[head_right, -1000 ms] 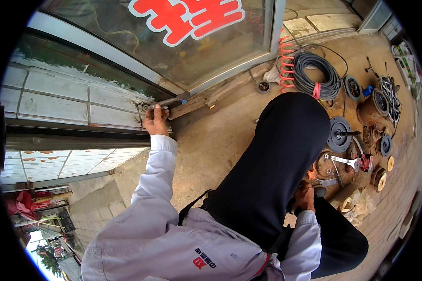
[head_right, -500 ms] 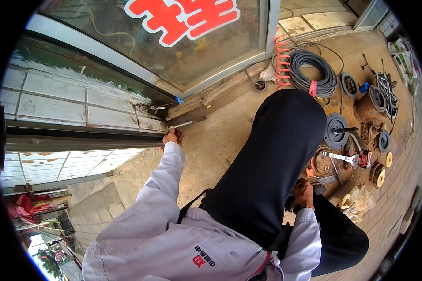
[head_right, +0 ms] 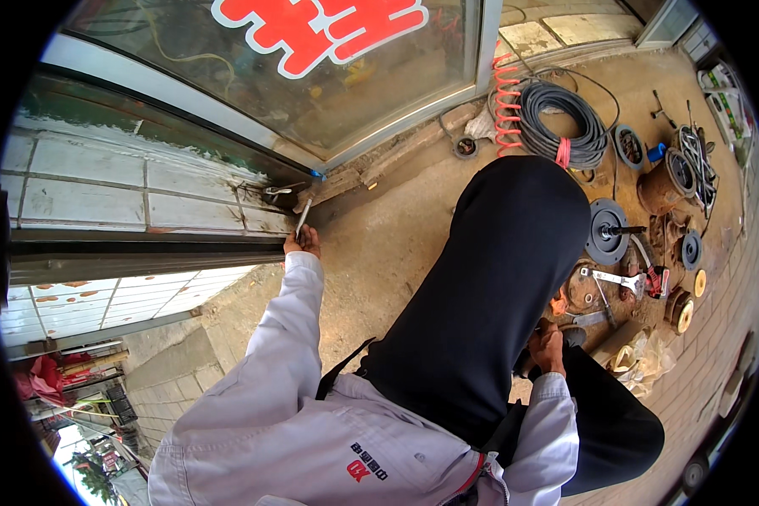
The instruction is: The person sits cross-legged and uses a wrench and screwdriver to loosen and remove a bolt from a cylindrical mechanical part. They then use a power drill to remove a screw and disassemble the part further.
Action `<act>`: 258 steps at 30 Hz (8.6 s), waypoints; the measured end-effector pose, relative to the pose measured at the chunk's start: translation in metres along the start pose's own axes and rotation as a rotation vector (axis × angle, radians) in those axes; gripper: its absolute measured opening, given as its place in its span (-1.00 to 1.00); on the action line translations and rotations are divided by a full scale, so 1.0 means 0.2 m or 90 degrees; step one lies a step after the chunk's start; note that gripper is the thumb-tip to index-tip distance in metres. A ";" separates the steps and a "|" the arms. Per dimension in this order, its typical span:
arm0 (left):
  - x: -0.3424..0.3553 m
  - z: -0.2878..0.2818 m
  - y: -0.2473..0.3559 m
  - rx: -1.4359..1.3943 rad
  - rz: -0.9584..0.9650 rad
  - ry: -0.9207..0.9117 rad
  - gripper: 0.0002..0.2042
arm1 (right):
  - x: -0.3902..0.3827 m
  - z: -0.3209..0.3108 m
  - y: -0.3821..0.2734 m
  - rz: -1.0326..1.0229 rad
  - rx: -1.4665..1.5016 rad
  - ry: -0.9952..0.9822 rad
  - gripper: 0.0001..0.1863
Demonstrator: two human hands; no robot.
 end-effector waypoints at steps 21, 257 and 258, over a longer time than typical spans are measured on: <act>0.26 -0.17 -0.30 0.579 -0.041 0.035 -0.87 | -0.01 0.01 0.03 0.045 -0.064 -0.034 -0.79; -2.43 0.63 -1.79 1.186 0.215 -1.138 -0.50 | 0.25 -0.56 -0.68 -0.008 0.057 0.029 0.33; -2.44 0.63 -1.79 1.183 0.226 -1.146 -0.50 | 0.26 -0.57 -0.68 -0.006 0.051 0.037 0.32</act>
Point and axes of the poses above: each hand's wrist, its own x-axis towards the middle knuckle, its own z-axis out of the palm, y = z × x, the point moved 8 cm from there along x, towards the middle knuckle, and after that the axes turned 3 degrees about x, right-handed, at the moved point
